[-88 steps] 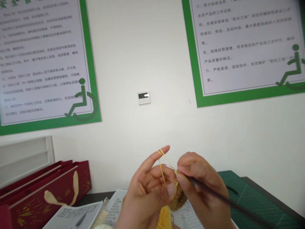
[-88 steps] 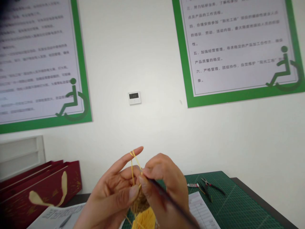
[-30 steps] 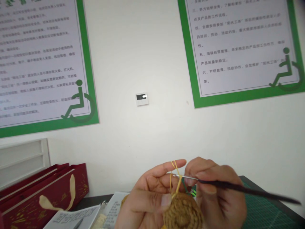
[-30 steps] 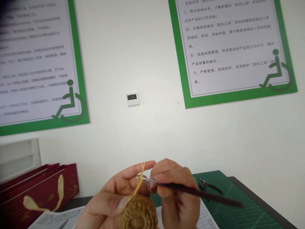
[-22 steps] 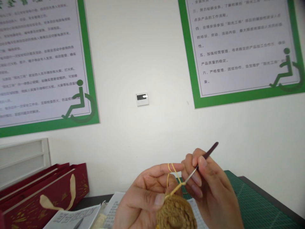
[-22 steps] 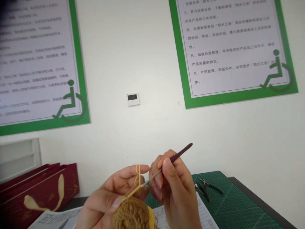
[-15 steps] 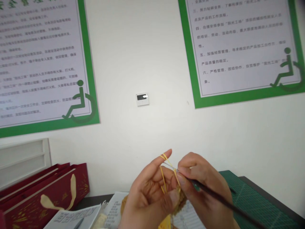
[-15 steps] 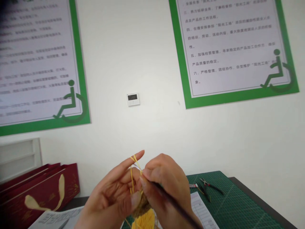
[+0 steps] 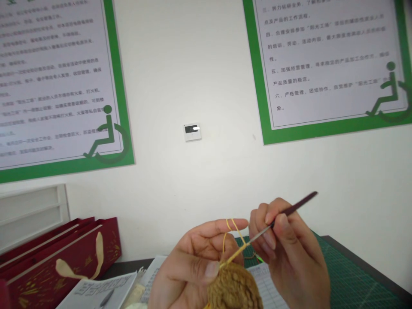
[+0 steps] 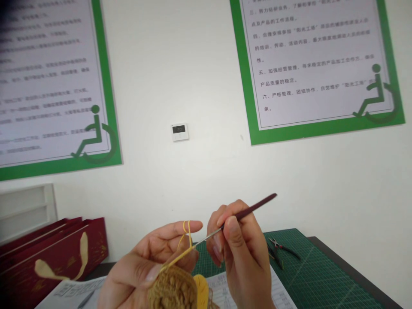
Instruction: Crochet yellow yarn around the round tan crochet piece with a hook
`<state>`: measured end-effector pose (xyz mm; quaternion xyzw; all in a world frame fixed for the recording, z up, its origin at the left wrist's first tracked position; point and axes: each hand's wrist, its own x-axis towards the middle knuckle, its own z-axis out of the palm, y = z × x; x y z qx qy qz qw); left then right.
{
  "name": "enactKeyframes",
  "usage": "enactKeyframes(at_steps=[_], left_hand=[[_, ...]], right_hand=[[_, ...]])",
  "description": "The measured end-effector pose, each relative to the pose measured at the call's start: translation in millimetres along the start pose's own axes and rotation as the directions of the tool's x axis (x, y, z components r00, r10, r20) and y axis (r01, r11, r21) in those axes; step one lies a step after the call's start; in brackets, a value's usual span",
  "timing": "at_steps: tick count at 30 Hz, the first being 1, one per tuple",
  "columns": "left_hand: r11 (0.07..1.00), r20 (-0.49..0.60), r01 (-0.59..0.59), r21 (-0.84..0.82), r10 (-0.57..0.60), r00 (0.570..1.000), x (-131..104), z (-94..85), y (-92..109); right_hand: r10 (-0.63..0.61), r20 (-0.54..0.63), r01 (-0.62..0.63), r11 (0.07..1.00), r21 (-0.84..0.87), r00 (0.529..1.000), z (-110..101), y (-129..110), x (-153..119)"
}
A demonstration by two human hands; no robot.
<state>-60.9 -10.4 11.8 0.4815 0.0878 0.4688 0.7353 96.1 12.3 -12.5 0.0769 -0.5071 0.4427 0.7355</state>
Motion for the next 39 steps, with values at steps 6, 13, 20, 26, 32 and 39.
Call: enactKeyframes(at_steps=[6, 13, 20, 26, 32, 39], left_hand=[[0.963, -0.164, -0.126, 0.238, 0.167, 0.972, -6, 11.8, -6], [0.890, -0.217, -0.250, 0.381, 0.349, 0.912, -6, 21.5, -25], [0.988, -0.154, -0.008, 0.152, 0.031, 0.988, -8, 12.9, -8], [0.999, 0.020, 0.015, 0.031, -0.016, 1.000, -2, 3.1, -2], [0.989, -0.040, -0.075, 0.130, 0.081, 0.996, -5, 3.4, -3], [0.953, -0.171, -0.101, 0.287, 0.154, 0.973, -13, 21.1, -7]], right_hand=[[0.168, 0.078, -0.167, 0.986, -0.012, 0.983, 0, 4, 2], [-0.505, 0.473, 0.660, 0.297, -0.690, 0.722, -12, 0, 1], [-0.456, 0.167, 0.476, 0.734, -0.484, 0.874, -5, 11, -3], [-0.082, -0.032, 0.080, 0.996, -0.049, 0.996, 2, 1, 0], [0.306, 0.105, -0.319, 0.937, 0.144, 0.946, 3, 1, 1], [-0.083, 0.160, 0.113, 0.976, -0.188, 0.984, 2, 8, -2]])
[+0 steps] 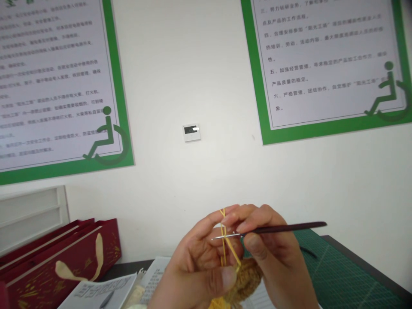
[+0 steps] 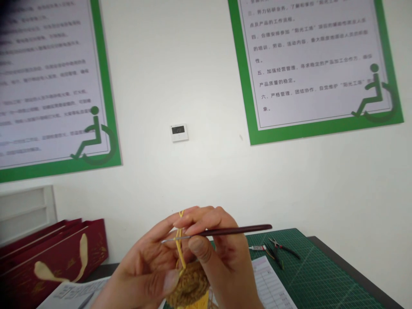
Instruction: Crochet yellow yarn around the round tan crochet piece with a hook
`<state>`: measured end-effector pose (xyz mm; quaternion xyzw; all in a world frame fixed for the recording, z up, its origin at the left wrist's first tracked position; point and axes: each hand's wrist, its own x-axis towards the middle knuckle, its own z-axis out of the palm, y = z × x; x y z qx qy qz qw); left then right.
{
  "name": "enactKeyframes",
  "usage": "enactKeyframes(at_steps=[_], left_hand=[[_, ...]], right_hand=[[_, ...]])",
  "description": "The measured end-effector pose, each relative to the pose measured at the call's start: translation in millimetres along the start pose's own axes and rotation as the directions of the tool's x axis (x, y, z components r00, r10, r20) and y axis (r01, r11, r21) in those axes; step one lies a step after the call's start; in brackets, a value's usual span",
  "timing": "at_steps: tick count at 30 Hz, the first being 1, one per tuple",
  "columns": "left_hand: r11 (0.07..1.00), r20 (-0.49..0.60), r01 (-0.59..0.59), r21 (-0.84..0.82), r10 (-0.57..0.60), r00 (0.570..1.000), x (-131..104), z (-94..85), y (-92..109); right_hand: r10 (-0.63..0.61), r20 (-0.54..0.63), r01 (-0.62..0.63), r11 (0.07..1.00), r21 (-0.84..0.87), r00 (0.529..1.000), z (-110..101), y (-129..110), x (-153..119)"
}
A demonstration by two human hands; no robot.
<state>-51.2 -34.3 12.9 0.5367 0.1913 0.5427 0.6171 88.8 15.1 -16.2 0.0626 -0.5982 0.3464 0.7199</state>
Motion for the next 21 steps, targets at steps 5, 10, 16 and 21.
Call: enactKeyframes(at_steps=[5, 10, 16, 21], left_hand=[[0.996, -0.047, -0.010, 0.083, 0.014, 0.999, 2, 0.3, 0], [0.993, -0.149, -0.066, 0.099, 0.080, 0.986, 5, 4.3, -5], [0.979, -0.313, -0.174, 0.105, 0.198, 0.929, 14, 10.8, -18], [0.978, -0.377, -0.199, 0.069, 0.210, 0.902, 16, 14.6, -21]], right_hand=[[0.028, -0.018, -0.028, 0.999, -0.030, 0.999, -7, 2, -2], [-0.030, -0.094, 0.020, 0.994, -0.109, 0.995, -9, 4, -4], [-0.139, -0.122, 0.117, 0.978, -0.173, 0.983, 1, 1, 0], [-0.208, -0.130, 0.178, 0.960, -0.214, 0.969, 5, -1, 4]])
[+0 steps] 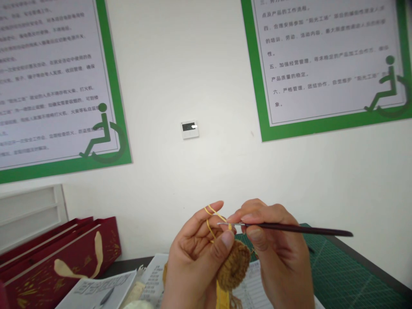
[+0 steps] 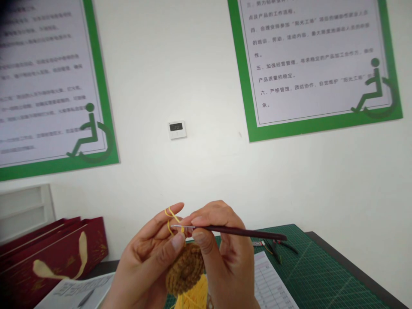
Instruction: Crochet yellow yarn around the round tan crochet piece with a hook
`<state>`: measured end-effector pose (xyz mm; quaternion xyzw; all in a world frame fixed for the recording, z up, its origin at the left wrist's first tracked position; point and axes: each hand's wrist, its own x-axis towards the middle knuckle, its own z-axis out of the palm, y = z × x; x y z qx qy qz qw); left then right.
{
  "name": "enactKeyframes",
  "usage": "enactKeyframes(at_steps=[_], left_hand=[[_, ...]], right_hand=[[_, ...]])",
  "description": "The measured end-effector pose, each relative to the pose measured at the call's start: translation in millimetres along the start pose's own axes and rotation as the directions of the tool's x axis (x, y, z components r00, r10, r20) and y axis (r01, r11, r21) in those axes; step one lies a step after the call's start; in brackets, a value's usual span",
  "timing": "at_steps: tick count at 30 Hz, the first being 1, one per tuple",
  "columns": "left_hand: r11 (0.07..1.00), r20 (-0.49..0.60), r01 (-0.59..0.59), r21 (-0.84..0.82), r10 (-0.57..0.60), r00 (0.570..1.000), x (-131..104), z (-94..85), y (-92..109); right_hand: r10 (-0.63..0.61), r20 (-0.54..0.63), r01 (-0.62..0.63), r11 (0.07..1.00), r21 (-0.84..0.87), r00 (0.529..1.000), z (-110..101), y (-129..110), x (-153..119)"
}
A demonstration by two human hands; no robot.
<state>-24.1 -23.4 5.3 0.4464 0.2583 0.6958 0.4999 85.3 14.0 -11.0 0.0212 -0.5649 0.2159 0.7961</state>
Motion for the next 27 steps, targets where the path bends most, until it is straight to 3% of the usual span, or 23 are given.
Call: enactKeyframes(at_steps=[12, 15, 20, 23, 27], left_hand=[[0.999, -0.049, 0.030, -0.046, -0.032, 0.998, -3, 3.4, 0], [0.999, -0.067, 0.027, -0.037, -0.030, 0.997, -4, 4.4, 2], [0.999, -0.045, 0.043, 0.020, -0.042, 0.998, -4, 3.2, 9], [0.995, -0.005, 0.087, 0.043, -0.087, 0.996, -4, 0.2, 12], [0.992, 0.023, 0.103, 0.075, -0.105, 0.994, -5, -3.8, 13]], right_hand=[[-0.010, -0.067, 0.006, 0.998, -0.061, 0.998, -2, 5, -11], [0.097, -0.010, -0.096, 0.994, 0.046, 0.995, -6, 8, -10], [0.271, 0.136, -0.299, 0.916, 0.268, 0.953, -13, 11, -3], [0.292, 0.202, -0.347, 0.872, 0.346, 0.935, -16, 10, 2], [0.236, 0.254, -0.306, 0.909, 0.283, 0.938, -21, 9, 6]])
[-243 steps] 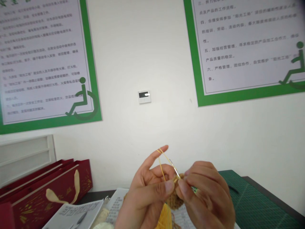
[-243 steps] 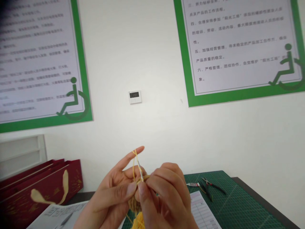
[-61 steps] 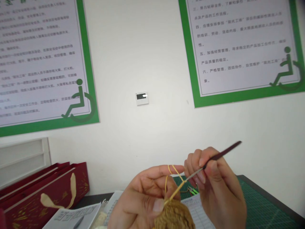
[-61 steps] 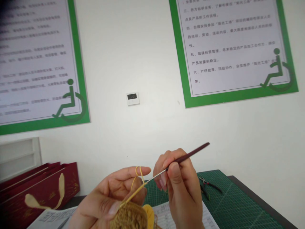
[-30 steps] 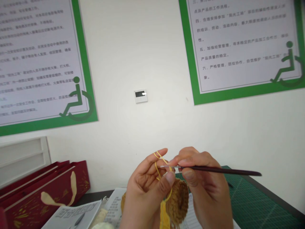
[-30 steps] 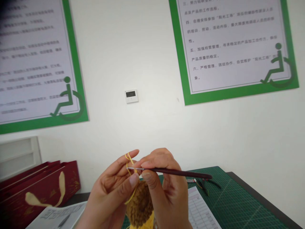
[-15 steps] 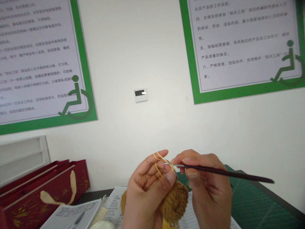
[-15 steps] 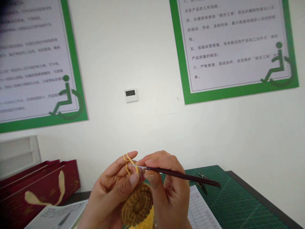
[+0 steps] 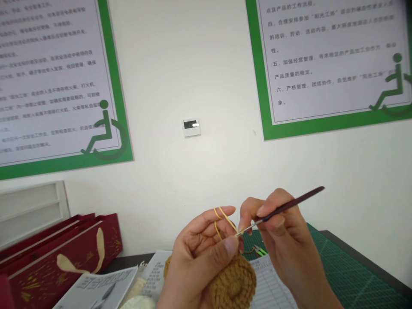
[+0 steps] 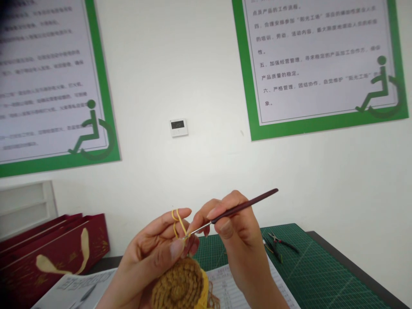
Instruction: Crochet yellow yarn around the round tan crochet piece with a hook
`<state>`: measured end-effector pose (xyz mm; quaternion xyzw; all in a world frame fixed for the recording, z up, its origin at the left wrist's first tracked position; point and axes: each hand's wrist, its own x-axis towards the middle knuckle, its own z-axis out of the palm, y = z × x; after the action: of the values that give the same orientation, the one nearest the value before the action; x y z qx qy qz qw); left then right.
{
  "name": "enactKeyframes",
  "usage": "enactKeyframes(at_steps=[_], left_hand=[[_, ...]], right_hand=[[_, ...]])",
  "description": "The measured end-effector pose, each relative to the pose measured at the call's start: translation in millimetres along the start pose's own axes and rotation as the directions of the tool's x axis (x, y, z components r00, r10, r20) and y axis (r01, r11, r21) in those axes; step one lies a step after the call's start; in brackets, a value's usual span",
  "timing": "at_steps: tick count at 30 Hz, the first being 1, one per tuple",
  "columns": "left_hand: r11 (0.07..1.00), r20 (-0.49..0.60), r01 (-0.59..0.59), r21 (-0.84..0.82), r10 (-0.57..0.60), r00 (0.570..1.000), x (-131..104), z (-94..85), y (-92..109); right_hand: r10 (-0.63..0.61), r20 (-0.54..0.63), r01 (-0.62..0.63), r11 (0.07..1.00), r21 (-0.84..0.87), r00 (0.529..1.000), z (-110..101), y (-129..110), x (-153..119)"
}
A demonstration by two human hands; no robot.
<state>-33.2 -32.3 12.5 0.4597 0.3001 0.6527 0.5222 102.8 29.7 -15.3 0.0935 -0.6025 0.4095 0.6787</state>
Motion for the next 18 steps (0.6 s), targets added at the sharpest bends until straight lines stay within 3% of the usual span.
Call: enactKeyframes(at_steps=[10, 18], left_hand=[[0.999, 0.022, -0.033, 0.015, 0.032, 0.999, -3, -0.4, 0], [0.998, 0.001, -0.044, 0.050, 0.044, 0.999, -2, -1.2, 1]], right_hand=[[-0.195, 0.032, 0.198, 0.958, -0.209, 0.980, -3, -8, -1], [-0.272, 0.104, 0.292, 0.898, -0.330, 0.957, -1, -11, 0]])
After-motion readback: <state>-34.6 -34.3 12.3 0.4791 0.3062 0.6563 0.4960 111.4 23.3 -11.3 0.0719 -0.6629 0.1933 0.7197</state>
